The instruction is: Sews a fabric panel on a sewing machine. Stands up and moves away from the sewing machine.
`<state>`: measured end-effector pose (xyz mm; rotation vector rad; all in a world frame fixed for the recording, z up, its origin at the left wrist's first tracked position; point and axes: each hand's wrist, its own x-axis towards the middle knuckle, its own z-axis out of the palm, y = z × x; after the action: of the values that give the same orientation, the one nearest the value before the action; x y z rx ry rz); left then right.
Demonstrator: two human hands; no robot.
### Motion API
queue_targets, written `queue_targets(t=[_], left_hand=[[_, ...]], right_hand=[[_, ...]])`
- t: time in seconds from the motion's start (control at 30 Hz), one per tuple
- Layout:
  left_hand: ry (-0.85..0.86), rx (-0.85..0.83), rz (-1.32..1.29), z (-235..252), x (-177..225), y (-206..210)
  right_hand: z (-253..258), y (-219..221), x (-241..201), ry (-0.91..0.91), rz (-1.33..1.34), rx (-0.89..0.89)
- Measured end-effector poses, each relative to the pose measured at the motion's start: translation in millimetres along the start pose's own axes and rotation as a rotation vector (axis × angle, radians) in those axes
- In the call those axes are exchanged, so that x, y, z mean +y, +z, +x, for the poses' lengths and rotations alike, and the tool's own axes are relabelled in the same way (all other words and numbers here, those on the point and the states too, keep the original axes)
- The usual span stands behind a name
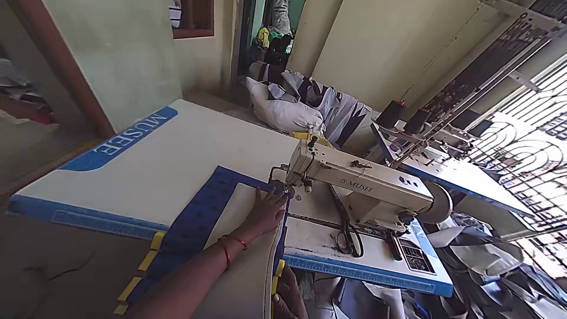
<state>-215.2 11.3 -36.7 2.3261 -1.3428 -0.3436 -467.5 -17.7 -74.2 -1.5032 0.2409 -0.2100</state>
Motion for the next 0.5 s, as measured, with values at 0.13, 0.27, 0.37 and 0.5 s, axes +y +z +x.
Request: queue_targets(t=[0.13, 0.27, 0.37, 0.5], left_hand=[[-0.002, 0.001, -0.001, -1, 0, -2], [0.007, 0.016, -0.028, -3, 0, -3], [0.010, 0.071, -0.024, -8, 3, -5], [0.033, 0.055, 0.029, -9, 7, -12]], right_hand=[[1, -1, 0, -0.035, -0.037, -0.015], [2, -1, -3, -0.018, -0.119, 0.012], [7, -3, -7, -0.021, -0.362, 0.137], [22, 2, -34, 0.116, -0.408, 0.049]])
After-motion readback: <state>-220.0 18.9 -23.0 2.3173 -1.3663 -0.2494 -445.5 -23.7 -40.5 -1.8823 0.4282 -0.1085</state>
